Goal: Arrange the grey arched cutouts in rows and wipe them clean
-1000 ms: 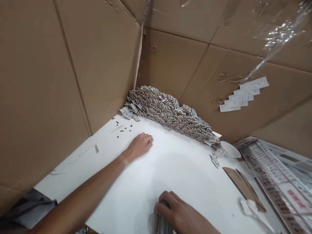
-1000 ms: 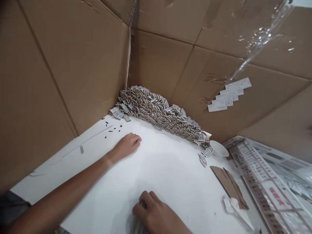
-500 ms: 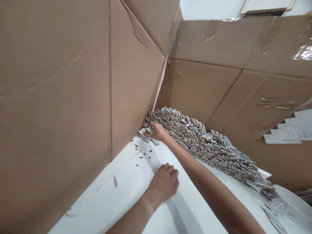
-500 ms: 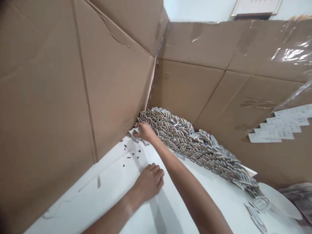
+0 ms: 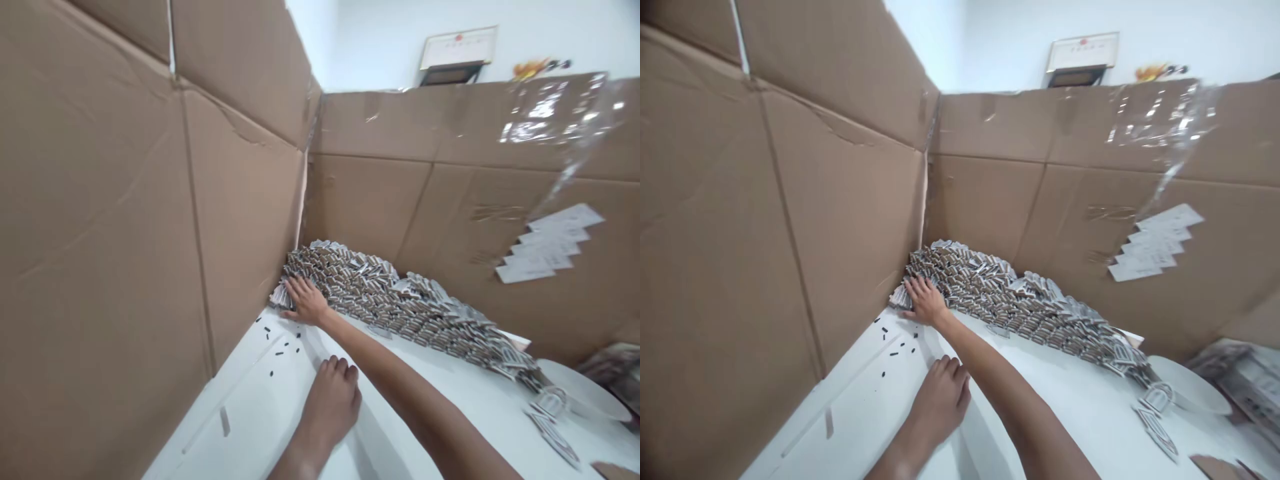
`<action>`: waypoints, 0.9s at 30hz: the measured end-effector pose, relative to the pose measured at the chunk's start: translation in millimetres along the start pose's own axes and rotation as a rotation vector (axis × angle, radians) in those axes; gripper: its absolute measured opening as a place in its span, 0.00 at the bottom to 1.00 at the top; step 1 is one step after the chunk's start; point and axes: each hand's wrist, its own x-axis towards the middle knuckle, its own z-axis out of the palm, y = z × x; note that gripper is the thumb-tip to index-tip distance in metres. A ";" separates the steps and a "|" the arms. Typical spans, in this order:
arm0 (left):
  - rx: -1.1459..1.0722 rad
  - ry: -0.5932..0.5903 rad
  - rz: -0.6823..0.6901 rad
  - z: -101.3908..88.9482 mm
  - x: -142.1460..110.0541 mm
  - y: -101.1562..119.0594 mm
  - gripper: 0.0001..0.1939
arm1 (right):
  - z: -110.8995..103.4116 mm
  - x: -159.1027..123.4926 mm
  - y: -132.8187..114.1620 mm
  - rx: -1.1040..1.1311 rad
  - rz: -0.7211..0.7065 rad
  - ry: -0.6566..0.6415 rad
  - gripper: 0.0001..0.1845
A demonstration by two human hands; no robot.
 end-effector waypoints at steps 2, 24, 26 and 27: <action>-0.020 -0.007 -0.013 -0.2 1.6 -4.1 0.12 | -10.4 -10.4 -0.4 0.021 0.037 0.039 0.49; -0.143 0.216 -0.081 -36.4 12.9 -31.2 0.16 | -170.1 -529.2 -13.7 0.064 0.782 0.339 0.21; -0.132 0.202 -0.075 -39.6 14.7 -33.9 0.19 | -166.7 -569.4 -40.2 -0.019 0.886 0.369 0.21; -0.110 0.191 -0.058 -39.7 16.4 -36.3 0.20 | -162.0 -586.6 -52.5 -0.076 0.948 0.380 0.22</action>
